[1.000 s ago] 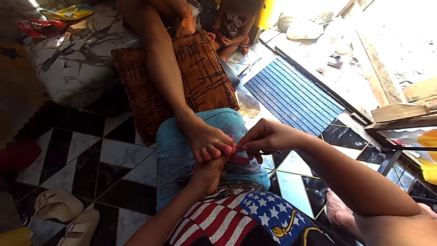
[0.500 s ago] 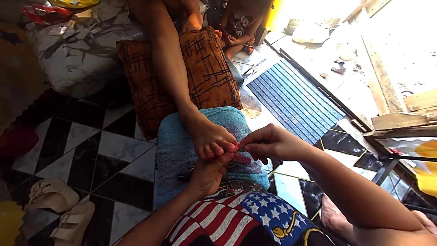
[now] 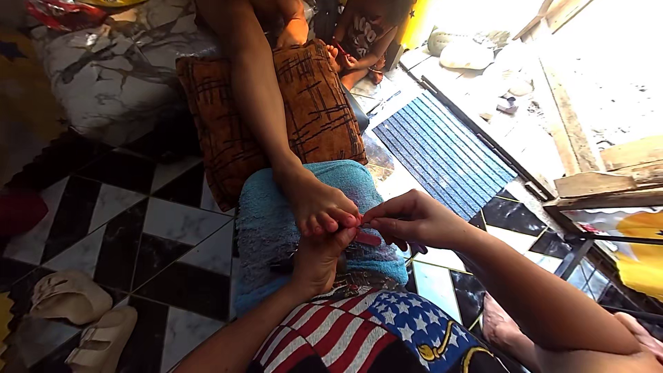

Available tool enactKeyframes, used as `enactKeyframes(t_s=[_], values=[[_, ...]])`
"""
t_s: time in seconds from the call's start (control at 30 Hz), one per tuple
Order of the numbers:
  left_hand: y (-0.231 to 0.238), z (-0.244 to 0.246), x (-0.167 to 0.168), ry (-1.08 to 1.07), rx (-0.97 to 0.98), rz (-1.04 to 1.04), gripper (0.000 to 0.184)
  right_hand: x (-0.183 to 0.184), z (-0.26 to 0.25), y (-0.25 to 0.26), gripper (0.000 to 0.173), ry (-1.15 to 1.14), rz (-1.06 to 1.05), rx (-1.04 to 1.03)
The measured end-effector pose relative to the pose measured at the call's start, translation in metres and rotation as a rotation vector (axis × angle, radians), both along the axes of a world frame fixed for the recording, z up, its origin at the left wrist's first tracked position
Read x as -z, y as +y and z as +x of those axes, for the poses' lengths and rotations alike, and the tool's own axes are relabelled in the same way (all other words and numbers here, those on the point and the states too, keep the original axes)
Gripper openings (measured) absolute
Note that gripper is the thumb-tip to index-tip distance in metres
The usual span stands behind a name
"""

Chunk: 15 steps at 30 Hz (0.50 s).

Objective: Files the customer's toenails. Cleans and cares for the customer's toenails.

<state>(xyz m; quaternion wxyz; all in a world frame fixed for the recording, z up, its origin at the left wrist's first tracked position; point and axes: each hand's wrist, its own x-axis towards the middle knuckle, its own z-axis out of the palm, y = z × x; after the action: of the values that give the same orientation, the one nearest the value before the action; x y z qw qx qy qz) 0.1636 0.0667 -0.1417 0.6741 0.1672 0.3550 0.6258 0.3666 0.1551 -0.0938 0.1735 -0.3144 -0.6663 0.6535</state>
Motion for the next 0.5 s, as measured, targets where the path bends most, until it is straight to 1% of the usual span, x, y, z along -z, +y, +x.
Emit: enactKeyframes(t_s=[0.1,0.3,0.5], values=[[0.0001,0.0006,-0.0011,0.012,-0.005,0.008,0.022,-0.0012,0.0,-0.0015,0.02,0.029,-0.008,0.004],[0.0018,0.0006,-0.0007,0.041,-0.017,-0.004,0.023,-0.0077,-0.0024,-0.0048,0.02,-0.032,0.065,0.034],[0.0023,0.0006,0.0009,0.069,-0.026,-0.006,0.024,-0.0021,-0.0028,-0.0068,0.021,-0.047,0.112,0.047]])
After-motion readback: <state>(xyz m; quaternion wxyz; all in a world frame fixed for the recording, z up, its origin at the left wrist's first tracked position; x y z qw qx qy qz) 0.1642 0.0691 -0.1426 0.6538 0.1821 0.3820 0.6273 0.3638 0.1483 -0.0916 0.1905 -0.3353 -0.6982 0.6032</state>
